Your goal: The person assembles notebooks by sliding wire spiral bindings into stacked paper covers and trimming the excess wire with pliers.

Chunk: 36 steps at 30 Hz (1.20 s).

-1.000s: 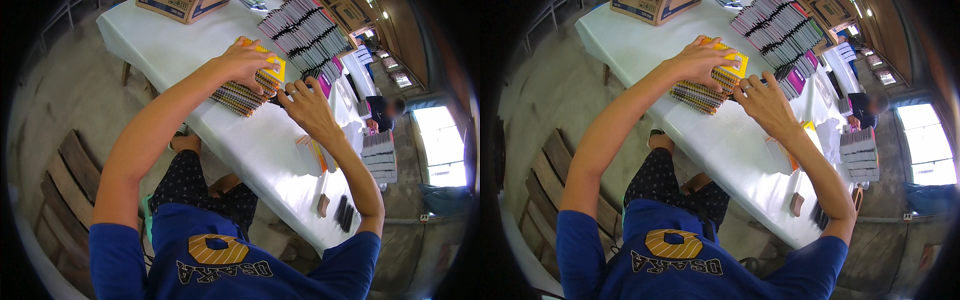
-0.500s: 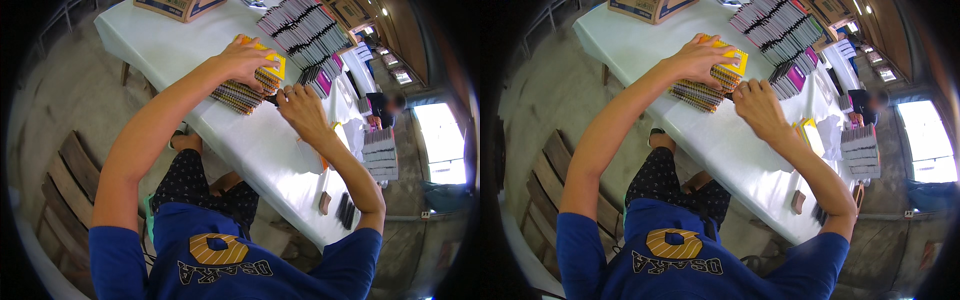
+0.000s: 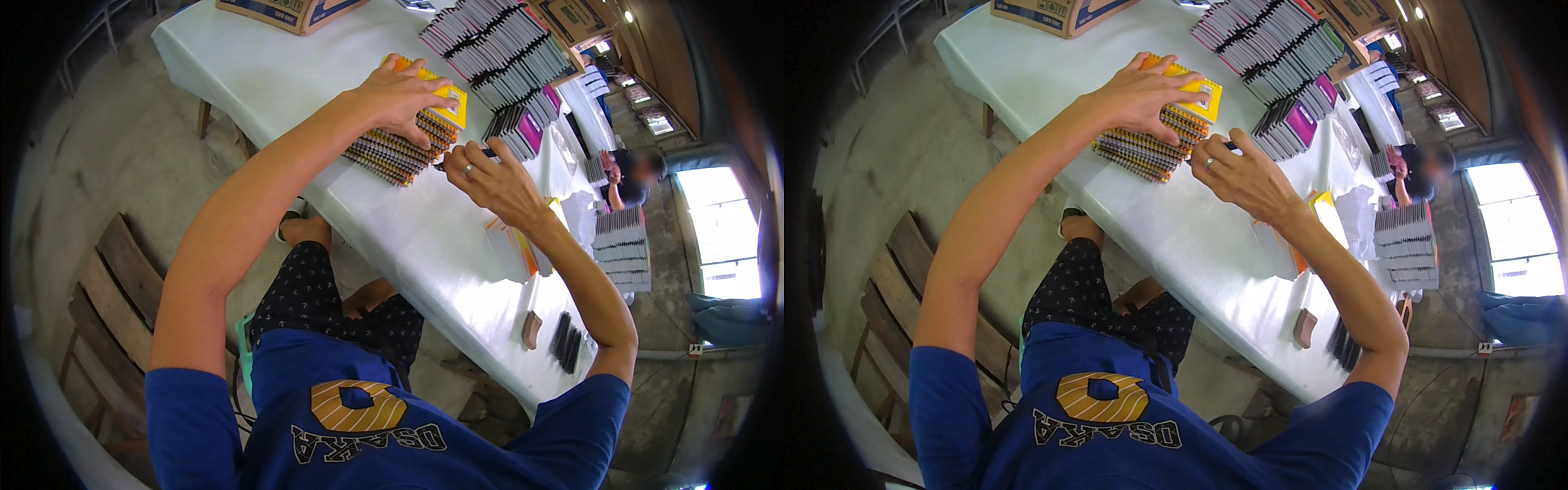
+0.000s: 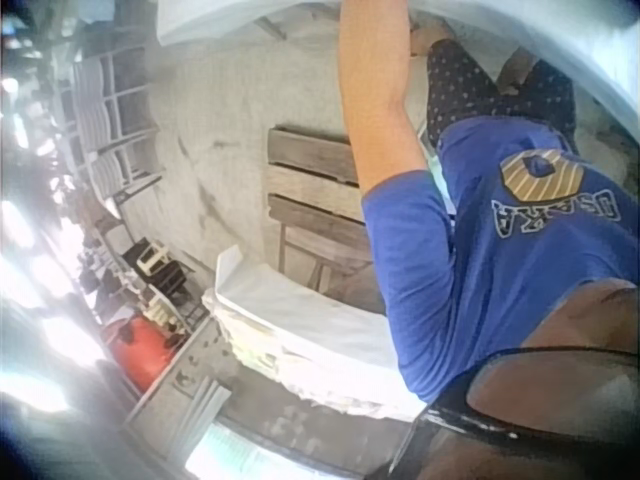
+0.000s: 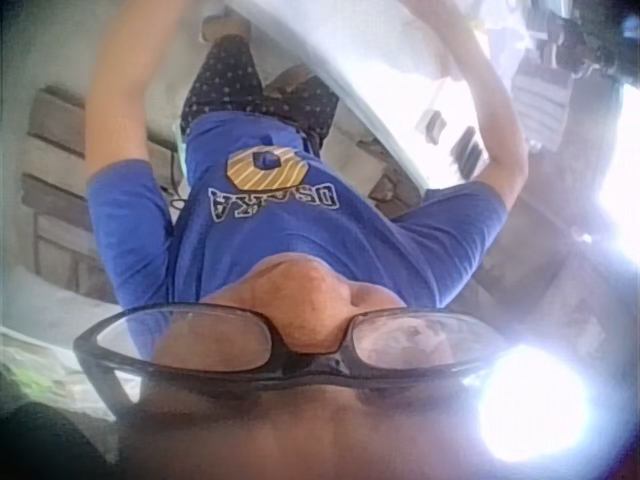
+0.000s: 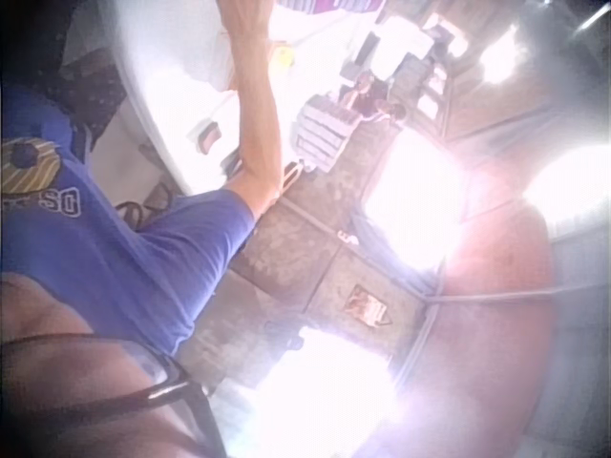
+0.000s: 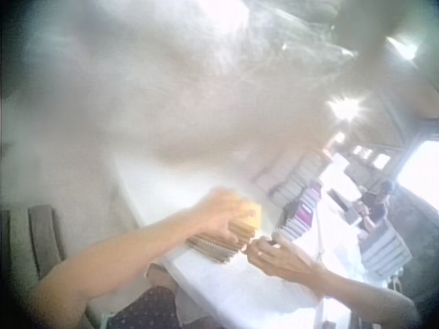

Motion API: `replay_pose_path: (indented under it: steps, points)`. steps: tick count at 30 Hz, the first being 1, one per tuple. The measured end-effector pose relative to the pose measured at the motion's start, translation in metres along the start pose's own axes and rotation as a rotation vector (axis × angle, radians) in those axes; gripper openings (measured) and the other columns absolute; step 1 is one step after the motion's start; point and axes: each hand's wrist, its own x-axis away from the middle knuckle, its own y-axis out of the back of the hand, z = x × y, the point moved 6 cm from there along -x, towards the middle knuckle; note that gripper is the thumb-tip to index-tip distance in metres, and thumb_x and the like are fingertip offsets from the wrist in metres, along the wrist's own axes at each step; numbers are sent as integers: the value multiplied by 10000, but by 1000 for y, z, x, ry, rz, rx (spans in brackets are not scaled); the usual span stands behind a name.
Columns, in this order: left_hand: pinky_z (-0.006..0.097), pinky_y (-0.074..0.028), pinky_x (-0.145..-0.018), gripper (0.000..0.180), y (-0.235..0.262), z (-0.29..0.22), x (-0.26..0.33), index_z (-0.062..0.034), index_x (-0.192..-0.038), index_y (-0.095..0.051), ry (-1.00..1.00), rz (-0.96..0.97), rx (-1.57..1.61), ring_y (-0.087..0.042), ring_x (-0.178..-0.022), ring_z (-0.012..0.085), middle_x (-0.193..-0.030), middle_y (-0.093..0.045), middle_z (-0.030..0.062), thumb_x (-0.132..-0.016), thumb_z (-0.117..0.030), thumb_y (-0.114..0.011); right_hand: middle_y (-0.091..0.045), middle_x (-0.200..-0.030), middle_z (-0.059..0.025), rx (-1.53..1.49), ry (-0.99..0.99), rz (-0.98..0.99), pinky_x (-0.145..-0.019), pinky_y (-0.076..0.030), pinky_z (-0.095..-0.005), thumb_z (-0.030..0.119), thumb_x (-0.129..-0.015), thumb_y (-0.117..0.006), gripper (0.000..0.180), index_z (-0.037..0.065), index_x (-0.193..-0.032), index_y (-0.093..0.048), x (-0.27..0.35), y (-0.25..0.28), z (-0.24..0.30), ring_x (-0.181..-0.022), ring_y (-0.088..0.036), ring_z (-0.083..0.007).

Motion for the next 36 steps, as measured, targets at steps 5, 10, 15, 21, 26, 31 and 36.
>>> replay_pose_path:
  steps: [5,10,15,21,26,31,36]
  points:
    - [570,-218,-1125,800,-1,-3,-2,-348,-1358,-531,0,4,0,-281,-1411,360,-1528,-373,-23,-634,-571,-789,-550,-1072,5,-5,14,-29,-913,-417,-323,144,-813,-610,250,110,-1058,-578,5,-4,-3,-1040,-497,-119]
    - [568,-210,-1130,793,-1,-4,-3,-351,-1357,-529,-8,1,7,-287,-1411,362,-1521,-381,-19,-640,-563,-790,-600,-943,-24,-45,-134,112,-834,-452,-348,119,-771,-632,232,50,-993,-622,3,-14,9,-940,-576,-182]
    - [561,-215,-1129,793,1,-1,0,-344,-1357,-530,-1,-8,-5,-290,-1412,360,-1511,-391,-20,-642,-570,-788,-608,-912,-47,-136,-297,591,-808,-450,-347,107,-746,-647,260,12,-987,-624,-12,-17,8,-909,-585,-195]
    - [564,-220,-1124,808,1,-4,-1,-340,-1359,-529,-7,4,-8,-289,-1412,366,-1510,-392,-19,-633,-584,-788,-611,-1002,-21,-87,25,-45,-910,-422,-352,103,-785,-621,262,59,-1042,-593,-4,-4,5,-985,-539,-157]
    - [569,-221,-1125,803,0,-3,-2,-337,-1357,-530,-7,3,-1,-285,-1413,371,-1509,-393,-17,-634,-575,-788,-619,-1020,-42,-117,-70,114,-918,-420,-350,113,-772,-637,277,54,-1040,-598,-1,-15,13,-1035,-546,-185]
    - [582,-219,-1120,782,0,1,0,-336,-1352,-533,2,-13,6,-293,-1407,378,-1507,-396,-10,-647,-559,-787,-615,-1034,-66,-255,-361,850,-919,-412,-347,98,-744,-653,310,43,-1045,-602,-12,-32,21,-1049,-549,-213]
    - [587,-212,-1123,792,1,-4,0,-331,-1353,-532,-30,-34,6,-304,-1400,383,-1506,-396,-9,-642,-565,-789,-588,-1061,-38,-152,-95,96,-959,-401,-371,96,-770,-638,311,65,-1075,-584,-5,-7,5,-1047,-531,-173]
